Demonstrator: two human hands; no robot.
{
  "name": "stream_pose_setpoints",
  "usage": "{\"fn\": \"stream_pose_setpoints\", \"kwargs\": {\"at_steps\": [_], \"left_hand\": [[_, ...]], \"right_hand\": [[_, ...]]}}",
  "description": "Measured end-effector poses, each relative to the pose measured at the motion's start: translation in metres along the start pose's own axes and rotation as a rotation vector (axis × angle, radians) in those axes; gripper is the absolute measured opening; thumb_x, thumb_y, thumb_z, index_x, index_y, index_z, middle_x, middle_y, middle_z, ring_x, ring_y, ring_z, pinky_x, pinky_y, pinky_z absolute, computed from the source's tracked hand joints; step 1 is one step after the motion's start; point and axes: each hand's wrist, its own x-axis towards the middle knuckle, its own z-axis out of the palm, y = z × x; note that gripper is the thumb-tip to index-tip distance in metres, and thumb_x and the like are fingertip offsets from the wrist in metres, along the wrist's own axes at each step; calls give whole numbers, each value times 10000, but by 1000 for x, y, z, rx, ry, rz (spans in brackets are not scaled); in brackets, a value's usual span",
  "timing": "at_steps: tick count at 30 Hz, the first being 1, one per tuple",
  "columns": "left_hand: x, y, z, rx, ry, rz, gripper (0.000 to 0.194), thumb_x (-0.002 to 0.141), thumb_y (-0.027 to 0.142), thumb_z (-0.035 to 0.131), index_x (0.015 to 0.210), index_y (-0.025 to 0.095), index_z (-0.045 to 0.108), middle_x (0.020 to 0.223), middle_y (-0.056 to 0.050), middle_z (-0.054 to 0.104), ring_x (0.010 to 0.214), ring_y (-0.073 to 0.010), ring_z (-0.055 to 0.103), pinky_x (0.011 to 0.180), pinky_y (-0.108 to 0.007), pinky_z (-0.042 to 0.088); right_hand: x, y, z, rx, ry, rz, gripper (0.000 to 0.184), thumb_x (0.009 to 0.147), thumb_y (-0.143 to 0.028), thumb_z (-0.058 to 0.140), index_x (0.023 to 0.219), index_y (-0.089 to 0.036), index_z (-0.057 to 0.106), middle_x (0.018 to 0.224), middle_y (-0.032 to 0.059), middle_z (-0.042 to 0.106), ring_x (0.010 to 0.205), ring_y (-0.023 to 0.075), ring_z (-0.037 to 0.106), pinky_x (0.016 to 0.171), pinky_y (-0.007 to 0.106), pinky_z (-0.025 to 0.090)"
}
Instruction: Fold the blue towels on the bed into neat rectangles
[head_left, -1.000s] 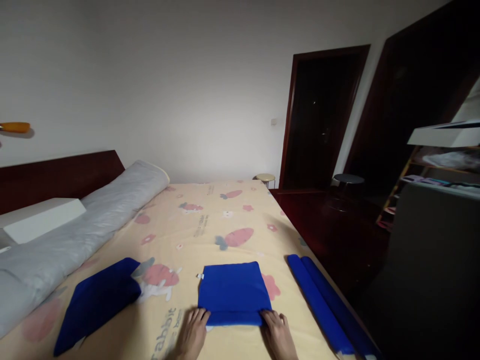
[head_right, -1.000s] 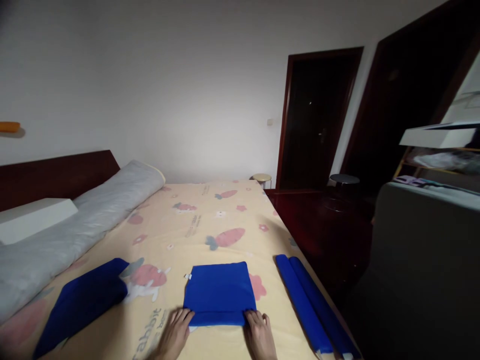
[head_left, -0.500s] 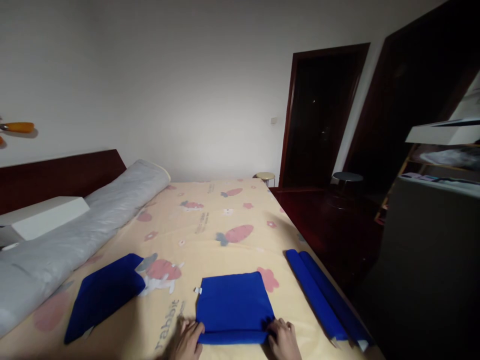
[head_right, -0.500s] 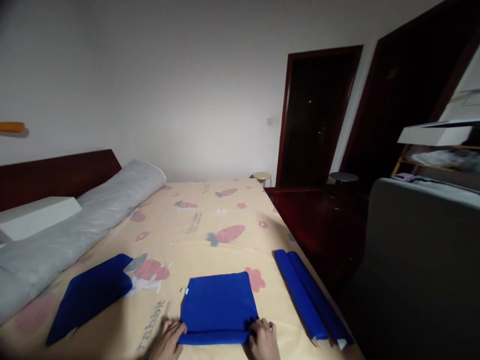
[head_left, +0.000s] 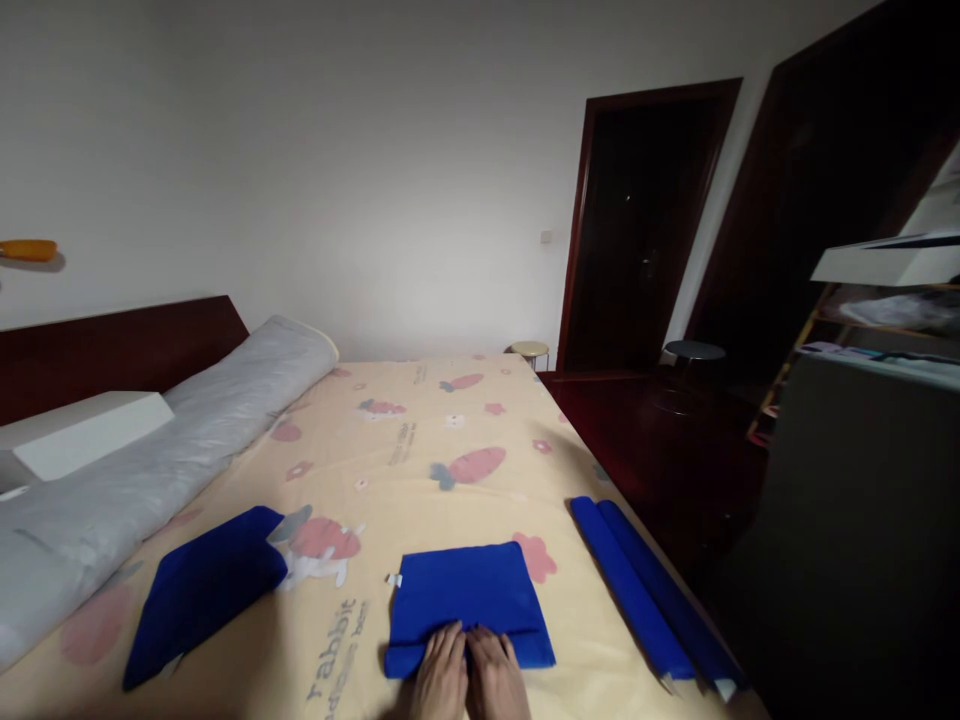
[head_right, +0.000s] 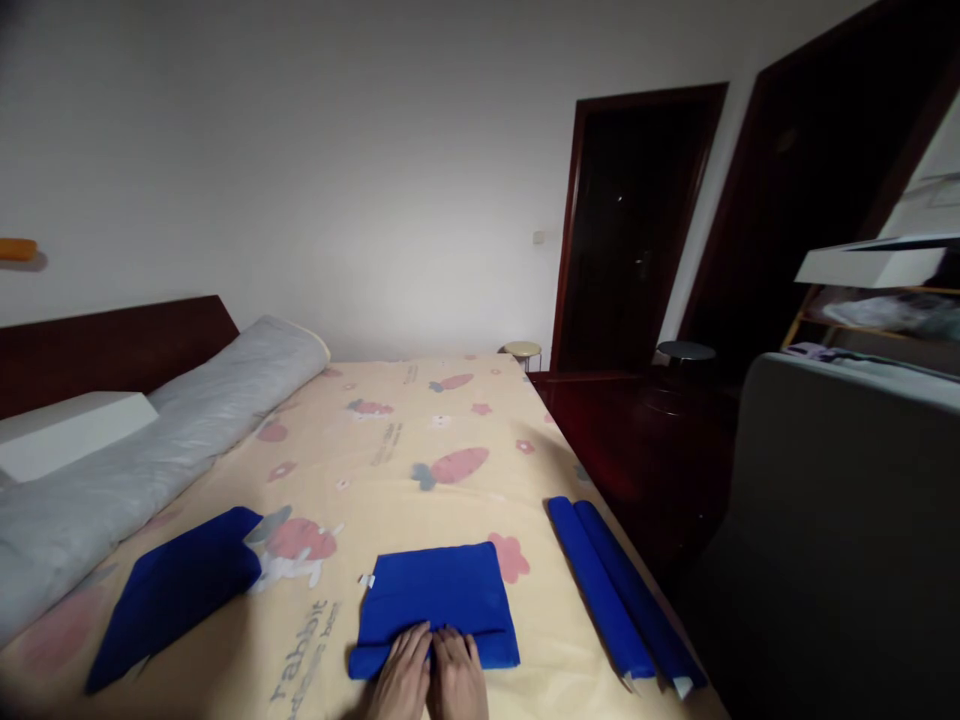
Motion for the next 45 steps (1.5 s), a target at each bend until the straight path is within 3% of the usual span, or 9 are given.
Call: {"fn": "stream_pose_setpoints", "kwargs": {"at_steps": [3,8,16,18,24,28,33,41,45], "left_hand": [[-10,-27,-3,72,109,-5,493,969,238,317,1453,301,387,1469,-19,504,1320,-164,497,1047,-358,461],[-42,-87,-16,244,255,-172,456,960,258,354,1399,302,473,1447,-32,528,1320,-223,501,1014,-445,468],[2,0,1,109,172,66,512,966,217,322,1476,266,337,1496,-20,460,1359,-154,450,1069,-331,431],[6,-7,-5,100,126,-20,479,989,297,307,1465,280,355,1500,-23,452,1361,-172,450,1063,-369,438],[-32,-89,-27,167,143,-237,433,976,345,349,1372,283,513,1451,-25,527,1337,-209,481,1070,-430,422],[-33,-57,-26,155,217,-77,453,980,288,340,1420,292,448,1454,0,528,1340,-166,473,1072,-348,421],[-4,11,-19,95,163,86,527,990,261,303,1511,284,221,1542,-6,392,1402,-146,385,1106,-332,378],[-39,-72,-33,189,108,-205,485,976,334,314,1459,330,346,1530,-17,410,1395,-213,402,1103,-478,350],[-44,-58,-34,237,259,-105,574,945,237,340,1505,301,234,1545,-13,388,1408,-206,380,1122,-433,336]], "right_hand": [[-2,29,-7,-42,-1,-9,424,937,-299,412,1331,-273,566,1368,25,593,1265,220,539,1077,388,353],[-22,92,-37,-182,120,239,441,966,-371,348,1316,-241,583,1429,68,527,1351,283,448,1043,483,379],[13,-1,-30,39,-178,48,456,982,-378,311,1378,-287,517,1461,26,488,1368,222,430,1128,433,307],[19,4,-38,18,-177,151,478,983,-412,300,1367,-251,534,1453,54,495,1374,244,420,1134,467,293],[-2,82,-75,-124,-23,380,465,974,-402,331,1323,-215,574,1455,97,494,1383,281,400,1066,520,343],[-6,56,-65,-53,20,223,442,983,-341,310,1341,-255,554,1476,77,477,1379,243,409,1084,468,328],[10,-3,-46,111,-196,50,467,978,-348,330,1420,-272,460,1489,61,457,1391,220,392,1132,442,282],[-21,70,-73,-39,-30,226,467,991,-396,303,1365,-236,533,1464,100,483,1380,242,412,1075,455,353],[-28,61,-66,-97,37,166,464,938,-249,358,1372,-234,521,1505,96,427,1392,245,392,1073,457,347]]}}
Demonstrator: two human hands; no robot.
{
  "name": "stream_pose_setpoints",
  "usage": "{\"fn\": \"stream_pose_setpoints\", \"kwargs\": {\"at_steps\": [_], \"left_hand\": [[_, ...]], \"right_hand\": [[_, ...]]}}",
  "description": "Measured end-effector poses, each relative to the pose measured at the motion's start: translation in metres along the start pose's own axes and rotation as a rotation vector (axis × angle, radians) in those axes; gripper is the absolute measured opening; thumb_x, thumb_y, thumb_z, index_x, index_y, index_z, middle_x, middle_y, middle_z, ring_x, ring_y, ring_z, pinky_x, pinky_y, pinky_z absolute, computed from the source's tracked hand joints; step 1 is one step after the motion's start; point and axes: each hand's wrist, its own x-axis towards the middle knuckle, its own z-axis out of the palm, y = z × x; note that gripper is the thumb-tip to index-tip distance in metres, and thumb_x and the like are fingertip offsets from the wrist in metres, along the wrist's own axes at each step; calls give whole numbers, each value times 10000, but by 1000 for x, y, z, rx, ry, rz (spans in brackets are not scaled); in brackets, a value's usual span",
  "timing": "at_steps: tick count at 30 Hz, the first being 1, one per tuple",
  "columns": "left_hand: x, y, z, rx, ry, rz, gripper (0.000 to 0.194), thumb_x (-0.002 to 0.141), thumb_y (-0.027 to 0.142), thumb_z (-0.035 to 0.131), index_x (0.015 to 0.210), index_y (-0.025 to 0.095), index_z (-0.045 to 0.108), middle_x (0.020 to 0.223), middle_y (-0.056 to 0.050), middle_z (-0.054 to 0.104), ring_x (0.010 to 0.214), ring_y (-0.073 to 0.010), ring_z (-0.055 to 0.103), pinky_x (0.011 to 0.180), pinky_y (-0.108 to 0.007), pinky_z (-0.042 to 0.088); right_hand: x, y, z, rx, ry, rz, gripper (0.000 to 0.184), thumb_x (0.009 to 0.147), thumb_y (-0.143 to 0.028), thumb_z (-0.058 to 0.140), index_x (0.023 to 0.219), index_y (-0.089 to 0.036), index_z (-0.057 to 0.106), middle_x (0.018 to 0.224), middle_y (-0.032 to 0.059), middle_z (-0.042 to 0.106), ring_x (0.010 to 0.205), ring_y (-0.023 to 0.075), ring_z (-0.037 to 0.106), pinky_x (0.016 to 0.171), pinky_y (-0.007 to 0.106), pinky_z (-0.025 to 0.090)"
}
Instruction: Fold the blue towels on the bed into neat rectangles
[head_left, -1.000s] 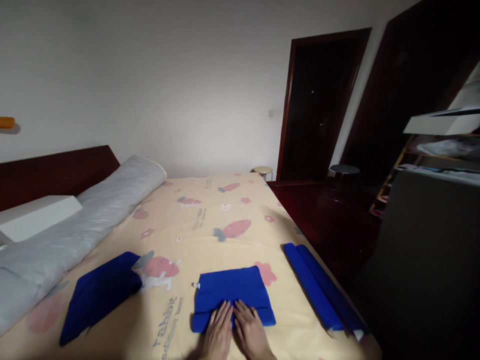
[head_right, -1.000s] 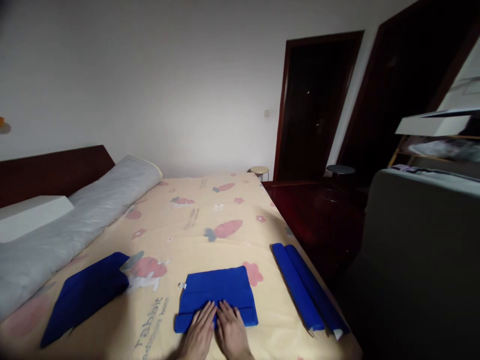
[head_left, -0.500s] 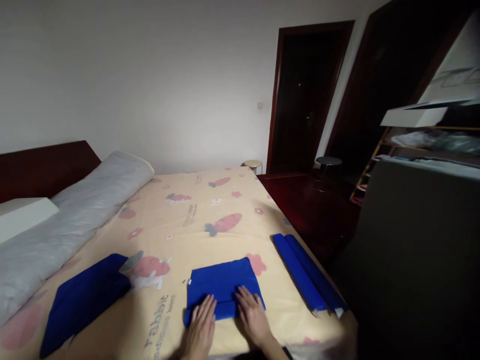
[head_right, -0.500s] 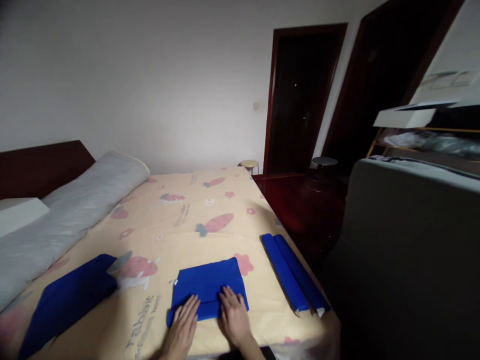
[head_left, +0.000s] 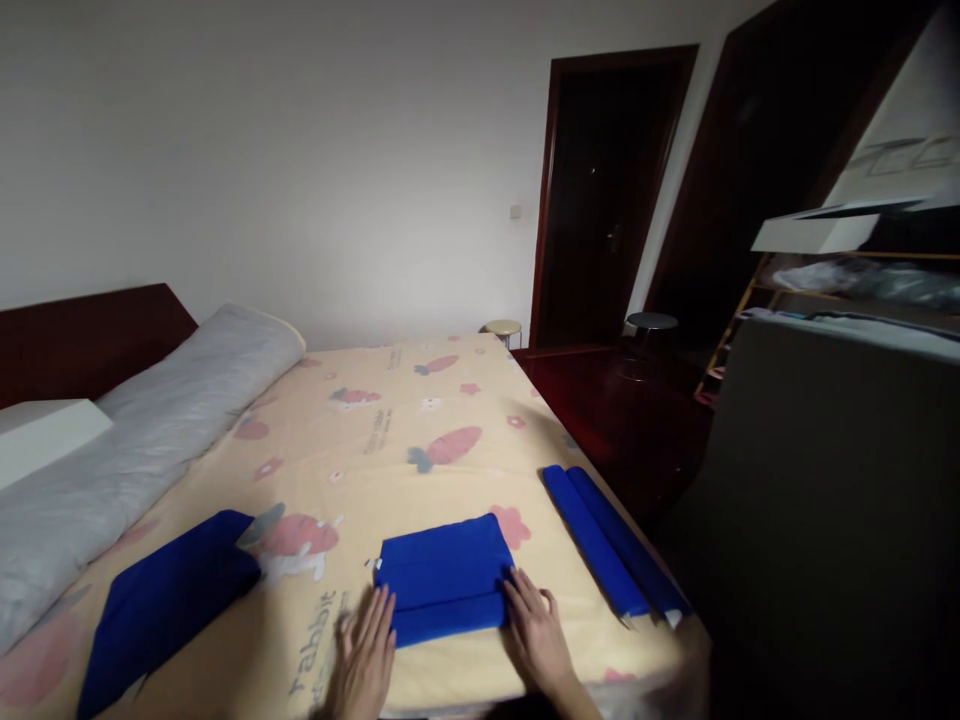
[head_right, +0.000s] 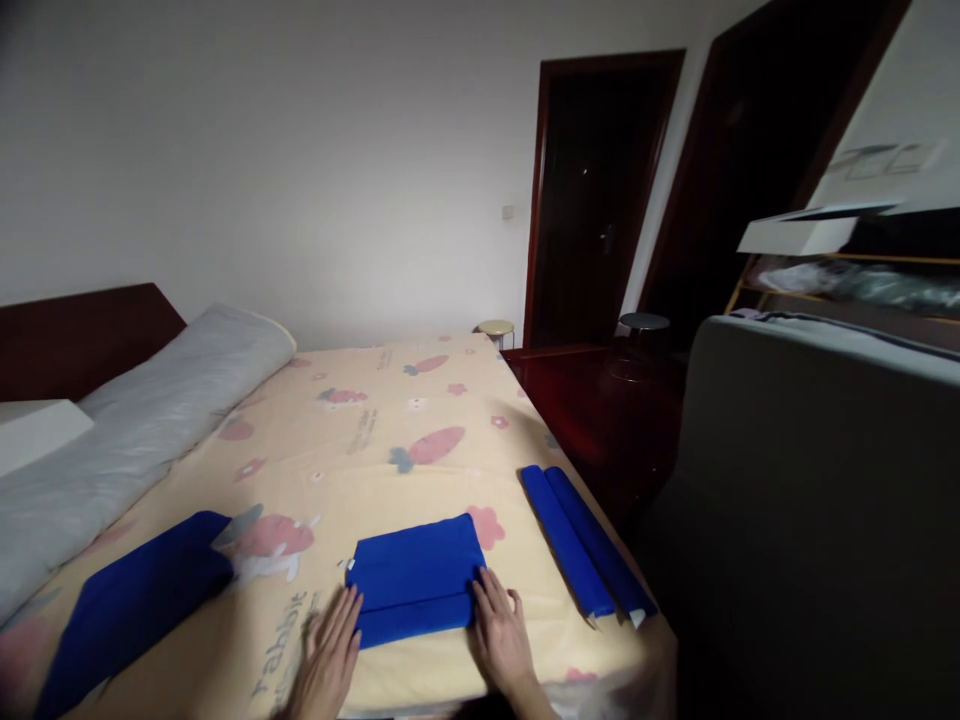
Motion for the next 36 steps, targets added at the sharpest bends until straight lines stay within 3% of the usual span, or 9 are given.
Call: {"fn": "stream_pose_setpoints", "kwargs": {"at_steps": [3,6,14,17,20,25,31,33,36], "left_hand": [[5,36,4,-53,9,196,644,908,148,349,1517,298,206,1522,8,431,1371,-167,432,1090,-342,379],[10,52,14,-85,-21,234,668,867,107,363,1503,293,276,1485,2,486,1320,-179,494,1058,-344,414],[7,4,22,-83,-95,174,695,813,71,412,1454,339,384,1435,55,549,1254,-155,541,1076,-333,392],[9,6,19,-55,-151,79,711,771,43,435,1403,367,459,1434,46,552,1281,-194,517,1095,-388,369],[11,12,18,-65,-225,-2,660,765,50,439,1337,363,543,1346,18,628,1250,-224,544,1092,-431,372],[9,14,17,-121,-340,-41,603,764,88,434,1321,273,573,1362,-27,619,1282,-240,524,1132,-472,346],[22,19,11,-160,-503,-152,608,789,111,391,1374,213,519,1440,-60,544,1369,-234,436,1176,-468,264],[29,32,10,-195,-503,-144,598,806,126,390,1385,215,508,1465,-63,516,1385,-235,415,1175,-452,268],[40,64,14,-236,-430,-117,583,836,157,397,1408,236,478,1491,-50,486,1397,-234,395,1176,-442,277]], "right_hand": [[-1,-31,12,37,-45,-134,492,886,-197,413,1361,-245,529,1495,74,447,1378,231,413,1106,428,313],[0,-45,19,54,-87,-152,537,855,-174,430,1382,-247,507,1457,64,498,1349,226,452,1097,405,322],[4,-8,12,13,-108,-81,620,787,-108,414,1391,-222,498,1427,54,538,1320,199,478,1062,355,321],[11,-14,9,11,-105,-41,603,756,-92,428,1331,-225,549,1362,48,602,1261,204,516,1065,375,283],[17,-26,2,23,-104,20,485,737,-88,447,1152,-234,650,1178,42,697,1133,221,567,1062,405,250],[16,-31,-7,21,-130,65,307,736,-128,461,927,-232,677,1118,65,667,1105,250,545,1046,447,251],[22,-29,-15,-5,-162,109,456,749,-116,424,1144,-196,638,1158,96,663,1119,266,550,1038,453,278],[25,-40,-12,-11,-135,102,481,751,-122,431,1181,-198,633,1212,99,652,1161,269,535,1066,442,260],[26,-69,-1,80,-162,-40,511,790,-178,461,1281,-237,584,1303,60,626,1227,237,510,1118,390,225]]}}
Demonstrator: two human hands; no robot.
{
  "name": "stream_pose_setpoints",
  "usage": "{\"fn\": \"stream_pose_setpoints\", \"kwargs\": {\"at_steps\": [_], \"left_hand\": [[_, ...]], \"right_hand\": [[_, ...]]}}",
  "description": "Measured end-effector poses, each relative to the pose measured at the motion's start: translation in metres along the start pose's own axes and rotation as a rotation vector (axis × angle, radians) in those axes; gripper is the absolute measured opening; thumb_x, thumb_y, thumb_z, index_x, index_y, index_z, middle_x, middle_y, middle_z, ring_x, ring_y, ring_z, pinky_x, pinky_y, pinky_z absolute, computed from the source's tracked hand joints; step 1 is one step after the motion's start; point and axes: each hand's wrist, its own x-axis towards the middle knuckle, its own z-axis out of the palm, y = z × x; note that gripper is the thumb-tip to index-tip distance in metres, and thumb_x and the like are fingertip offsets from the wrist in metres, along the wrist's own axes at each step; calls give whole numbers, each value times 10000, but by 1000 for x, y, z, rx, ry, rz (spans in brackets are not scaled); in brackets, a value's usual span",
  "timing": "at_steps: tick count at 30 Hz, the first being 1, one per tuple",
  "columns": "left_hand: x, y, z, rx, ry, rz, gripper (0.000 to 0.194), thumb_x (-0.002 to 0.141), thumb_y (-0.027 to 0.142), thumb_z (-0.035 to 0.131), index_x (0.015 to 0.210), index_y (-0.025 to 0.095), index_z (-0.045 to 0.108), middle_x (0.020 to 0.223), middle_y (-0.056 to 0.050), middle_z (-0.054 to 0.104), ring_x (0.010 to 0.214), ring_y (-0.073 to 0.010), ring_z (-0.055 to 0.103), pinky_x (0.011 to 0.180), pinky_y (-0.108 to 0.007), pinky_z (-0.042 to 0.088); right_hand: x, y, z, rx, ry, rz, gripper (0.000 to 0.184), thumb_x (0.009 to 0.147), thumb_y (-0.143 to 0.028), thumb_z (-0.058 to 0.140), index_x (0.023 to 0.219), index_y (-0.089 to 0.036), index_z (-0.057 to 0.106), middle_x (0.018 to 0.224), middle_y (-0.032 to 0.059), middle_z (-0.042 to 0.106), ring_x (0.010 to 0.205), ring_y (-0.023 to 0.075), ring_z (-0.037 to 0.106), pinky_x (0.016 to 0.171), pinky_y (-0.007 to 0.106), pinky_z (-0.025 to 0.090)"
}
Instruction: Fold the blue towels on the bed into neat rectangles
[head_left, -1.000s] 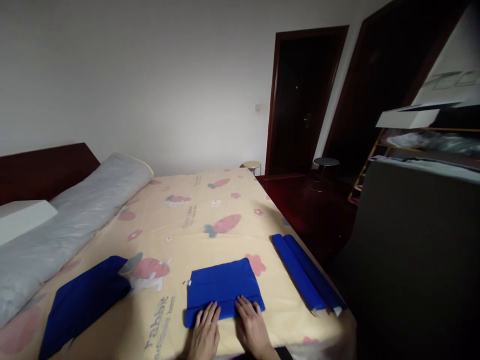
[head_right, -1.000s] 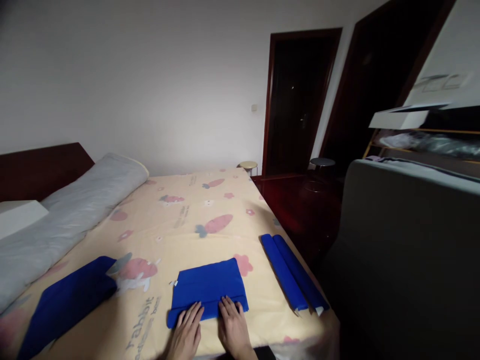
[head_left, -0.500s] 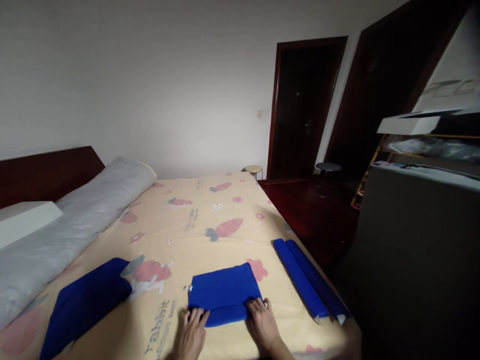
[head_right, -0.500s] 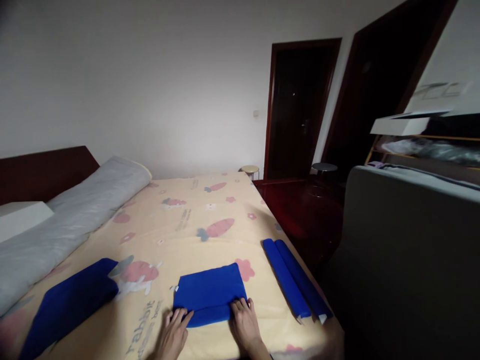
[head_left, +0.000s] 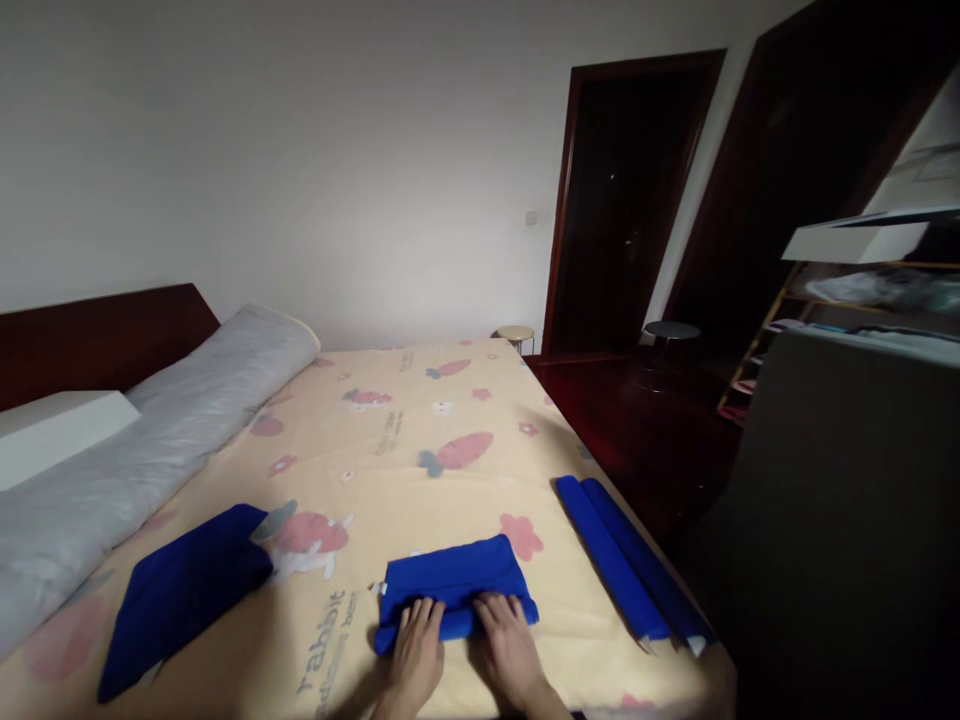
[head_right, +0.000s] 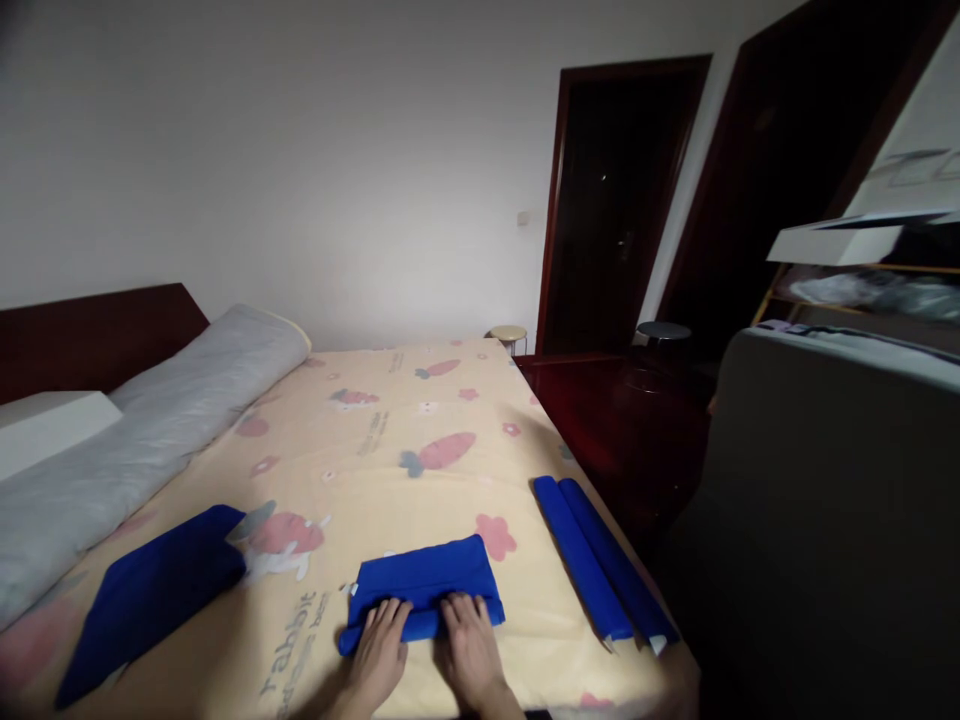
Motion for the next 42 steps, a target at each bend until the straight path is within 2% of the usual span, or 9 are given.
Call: {"fn": "stream_pose_setpoints", "kwargs": {"at_steps": [4,11,14,20,28,31,36,38,42], "left_hand": [[6,14,5,12,145,48,486,890,219,403,1356,240,539,1411,-50,575,1321,-233,485,1142,-435,337],[-20,-97,-12,128,455,11,384,964,322,362,1224,244,635,1227,-43,691,1162,-215,593,988,-398,461],[-22,-92,-13,130,573,-31,376,954,281,373,1201,226,650,1184,-66,706,1140,-228,606,976,-412,471],[6,0,-4,29,354,258,445,961,238,320,1342,241,549,1346,-42,629,1227,-174,570,1050,-356,454],[-18,-95,-9,127,398,-75,430,969,372,345,1314,275,583,1386,-38,598,1302,-236,509,1067,-461,417],[-18,-72,-10,91,429,-39,446,978,332,307,1346,268,552,1408,-39,578,1319,-214,495,1073,-426,424],[17,14,-15,-26,159,142,483,975,280,278,1437,268,423,1511,-38,445,1378,-192,428,1113,-421,389],[23,10,-20,-18,80,85,482,970,303,289,1423,258,447,1508,-52,441,1376,-215,432,1105,-455,388],[6,-66,-32,99,165,-79,450,959,322,325,1354,290,538,1448,-39,529,1338,-231,477,1075,-473,400]], "right_hand": [[7,-12,13,61,-51,-78,485,893,-274,425,1368,-242,522,1356,46,605,1256,210,511,1135,375,232],[2,67,-7,-99,115,98,457,976,-464,356,1293,-240,597,1363,79,598,1301,269,493,1077,486,318],[1,57,1,-119,191,76,426,993,-406,332,1262,-241,617,1362,80,597,1304,263,491,1068,478,324],[22,-12,24,41,12,-72,428,1005,-371,294,1318,-273,569,1350,34,610,1286,203,514,1119,424,284],[12,82,-23,-151,81,232,435,983,-409,313,1260,-268,618,1423,71,538,1364,291,424,1072,548,323],[12,64,-18,-111,108,158,449,989,-405,293,1298,-266,588,1470,72,484,1378,261,409,1094,509,317],[37,-6,7,53,-91,-25,460,994,-329,250,1337,-285,554,1432,31,532,1370,203,422,1145,461,262],[44,-2,5,29,-136,28,461,975,-285,269,1327,-275,566,1422,29,541,1372,205,420,1157,474,239],[42,56,-20,-68,-101,200,481,968,-327,273,1341,-219,558,1466,90,477,1398,280,378,1133,569,241]]}}
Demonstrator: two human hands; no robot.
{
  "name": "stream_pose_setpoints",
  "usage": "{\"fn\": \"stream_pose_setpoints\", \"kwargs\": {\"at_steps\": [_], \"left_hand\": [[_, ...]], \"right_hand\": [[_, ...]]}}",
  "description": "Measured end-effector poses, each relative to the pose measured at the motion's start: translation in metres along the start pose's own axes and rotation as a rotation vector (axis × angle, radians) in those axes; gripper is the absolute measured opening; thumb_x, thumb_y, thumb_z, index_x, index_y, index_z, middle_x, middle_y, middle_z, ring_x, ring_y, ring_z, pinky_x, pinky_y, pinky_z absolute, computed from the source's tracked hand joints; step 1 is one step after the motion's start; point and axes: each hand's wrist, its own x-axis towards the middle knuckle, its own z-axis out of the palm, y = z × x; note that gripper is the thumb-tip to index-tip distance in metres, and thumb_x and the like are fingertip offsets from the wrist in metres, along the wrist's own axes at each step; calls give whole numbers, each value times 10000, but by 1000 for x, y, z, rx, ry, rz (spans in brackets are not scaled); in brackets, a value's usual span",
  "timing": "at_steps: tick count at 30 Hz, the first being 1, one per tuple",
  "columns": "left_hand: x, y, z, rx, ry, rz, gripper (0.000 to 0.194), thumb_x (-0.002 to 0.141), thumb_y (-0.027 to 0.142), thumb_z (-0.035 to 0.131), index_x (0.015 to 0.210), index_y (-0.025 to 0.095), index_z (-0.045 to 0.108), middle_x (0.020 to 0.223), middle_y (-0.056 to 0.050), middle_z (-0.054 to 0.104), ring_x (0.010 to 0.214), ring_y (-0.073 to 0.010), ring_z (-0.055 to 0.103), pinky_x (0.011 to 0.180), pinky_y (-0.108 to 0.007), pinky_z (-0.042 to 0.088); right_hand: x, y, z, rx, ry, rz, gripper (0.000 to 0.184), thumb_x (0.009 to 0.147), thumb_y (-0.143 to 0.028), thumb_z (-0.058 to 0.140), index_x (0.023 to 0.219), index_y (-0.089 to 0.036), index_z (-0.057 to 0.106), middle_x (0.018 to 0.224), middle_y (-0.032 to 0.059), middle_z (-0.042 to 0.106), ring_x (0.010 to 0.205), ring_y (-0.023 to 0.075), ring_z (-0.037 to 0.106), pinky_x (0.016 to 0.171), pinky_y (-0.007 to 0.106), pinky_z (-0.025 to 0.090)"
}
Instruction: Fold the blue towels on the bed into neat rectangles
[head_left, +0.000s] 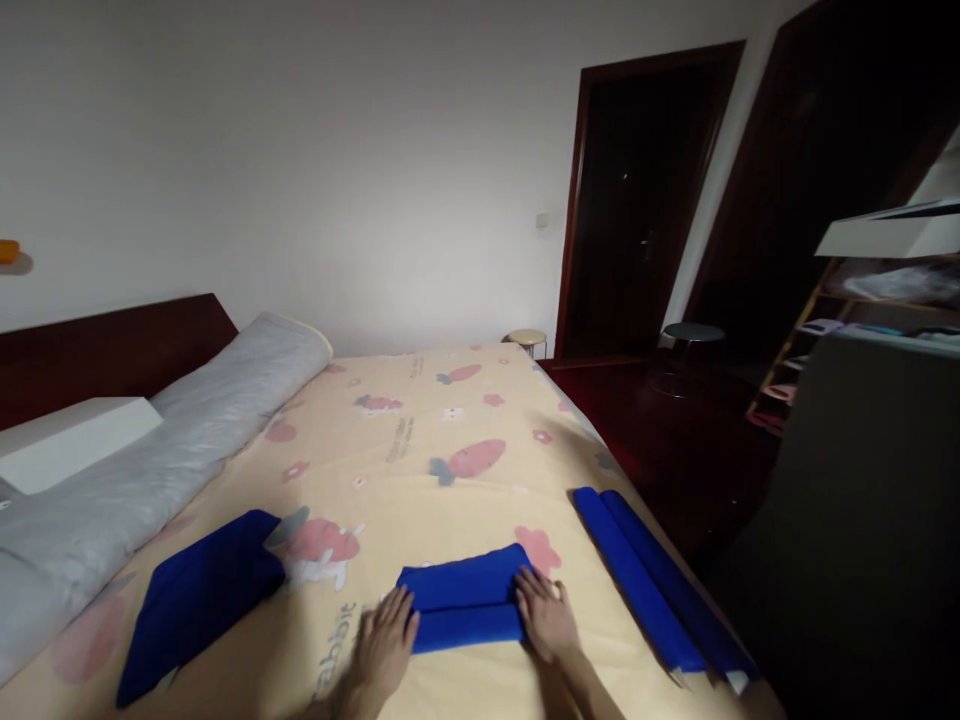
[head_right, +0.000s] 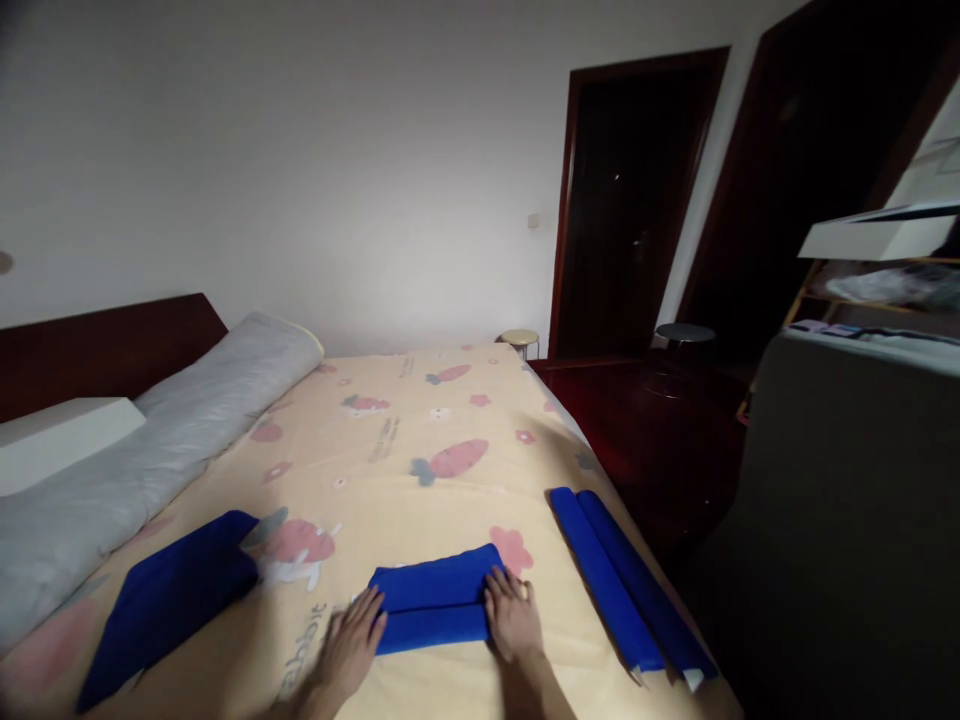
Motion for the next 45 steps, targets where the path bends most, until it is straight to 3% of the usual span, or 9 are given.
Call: {"fn": "stream_pose_setpoints", "kwargs": {"at_steps": [4,7,11,15,20,28,36,40,45], "left_hand": [[-10,-31,-2,26,209,2,417,959,328,357,1293,278,603,1374,-38,609,1314,-221,501,1076,-427,404],[1,19,0,-61,189,115,441,987,335,296,1326,274,571,1421,-40,563,1329,-200,487,1077,-403,415],[20,76,4,-132,-53,192,476,988,355,277,1431,275,431,1512,-38,433,1381,-205,426,1097,-438,402],[16,34,2,-30,-107,63,500,974,429,309,1445,290,397,1536,-36,386,1412,-232,377,1115,-489,366],[0,-11,-2,41,40,-9,460,977,343,311,1416,302,444,1529,-37,399,1425,-248,351,1147,-560,272],[29,79,13,-75,-100,165,516,974,293,277,1490,298,278,1566,-19,318,1439,-194,321,1126,-454,359],[23,-2,1,83,21,-13,487,959,285,317,1440,291,390,1525,-39,395,1421,-241,358,1127,-538,320],[18,41,13,1,169,119,494,972,253,301,1464,282,332,1501,-51,441,1389,-228,412,1111,-486,362],[15,80,29,-78,109,190,483,977,292,307,1458,293,356,1501,-33,440,1364,-198,447,1071,-404,421]], "right_hand": [[-5,22,-9,-14,83,12,504,986,-421,251,1356,-238,541,1496,86,438,1409,265,363,1129,540,276],[-6,-19,2,84,52,-144,508,998,-447,231,1343,-259,553,1485,68,460,1397,242,384,1139,500,280],[1,-61,18,159,-73,-293,480,1009,-388,221,1362,-288,531,1431,51,530,1367,217,428,1155,493,245],[7,-9,5,22,-38,-91,481,993,-416,270,1331,-248,568,1451,76,501,1385,255,401,1140,524,257],[0,52,-17,-67,96,37,484,991,-405,254,1380,-273,510,1494,70,442,1415,265,351,1095,552,318],[10,-57,16,119,-124,-293,481,990,-472,278,1396,-311,483,1475,26,471,1397,218,384,1152,509,270],[31,19,-14,-45,-40,96,525,969,-409,338,1441,-198,428,1535,113,344,1437,283,297,1143,575,244],[18,-13,-1,53,8,-64,515,979,-466,296,1414,-252,472,1531,85,368,1431,261,317,1154,543,247],[6,-52,22,142,-104,-277,495,975,-459,300,1405,-292,480,1492,61,444,1409,239,364,1157,500,245]]}}
